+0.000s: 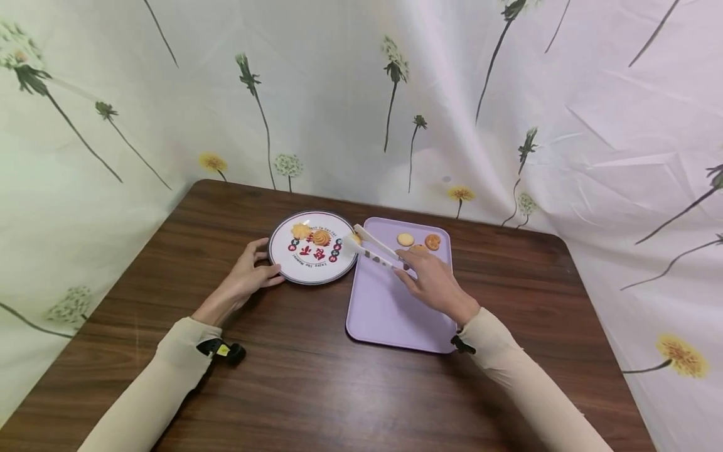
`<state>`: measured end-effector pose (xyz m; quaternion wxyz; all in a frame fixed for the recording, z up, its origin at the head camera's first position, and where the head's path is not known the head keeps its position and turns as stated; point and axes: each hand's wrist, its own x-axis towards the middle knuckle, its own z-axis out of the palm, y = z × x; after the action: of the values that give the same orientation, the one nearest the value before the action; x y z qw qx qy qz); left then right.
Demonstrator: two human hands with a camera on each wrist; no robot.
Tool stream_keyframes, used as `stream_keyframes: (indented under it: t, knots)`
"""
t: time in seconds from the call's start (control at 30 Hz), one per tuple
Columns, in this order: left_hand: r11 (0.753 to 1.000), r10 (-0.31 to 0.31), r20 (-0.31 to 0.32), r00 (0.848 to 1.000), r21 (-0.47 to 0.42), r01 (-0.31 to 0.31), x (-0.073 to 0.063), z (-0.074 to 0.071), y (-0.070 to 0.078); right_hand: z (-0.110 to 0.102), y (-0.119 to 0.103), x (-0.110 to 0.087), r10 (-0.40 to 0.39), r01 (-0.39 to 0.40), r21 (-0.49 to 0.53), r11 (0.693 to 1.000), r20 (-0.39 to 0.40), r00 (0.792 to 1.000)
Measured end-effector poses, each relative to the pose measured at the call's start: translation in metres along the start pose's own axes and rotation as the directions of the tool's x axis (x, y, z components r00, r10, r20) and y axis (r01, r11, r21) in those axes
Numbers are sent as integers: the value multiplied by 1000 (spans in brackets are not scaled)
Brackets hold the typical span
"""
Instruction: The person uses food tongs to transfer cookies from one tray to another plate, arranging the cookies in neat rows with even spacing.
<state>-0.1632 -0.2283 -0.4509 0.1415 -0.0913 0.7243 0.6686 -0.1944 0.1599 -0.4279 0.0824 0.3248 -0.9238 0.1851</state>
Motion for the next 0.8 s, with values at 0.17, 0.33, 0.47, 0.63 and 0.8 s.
stream_keyframes:
  t: [0.17,0.33,0.47,0.63,0.8]
  knots:
    - [1000,-4,2,1000,-3,4,1,-2,-1,8,-7,10,-10,10,-1,1000,36,999]
    - [1000,-5,1,1000,-16,5,1,-2,-2,9,-11,16,-22,22,-3,1000,53,998]
    - [1000,-7,7,1000,-25,7,0,0,-1,9,-14,18,-9,10,-8,1000,84,996]
    - [999,-11,5,1000,-41,11,-1,1,-3,11,-16,18,7,-2,-41,999,122,993]
    - [1000,3,-5,1000,-28,-3,-1,0,-2,10,-20,22,15,-5,-71,997,131,991]
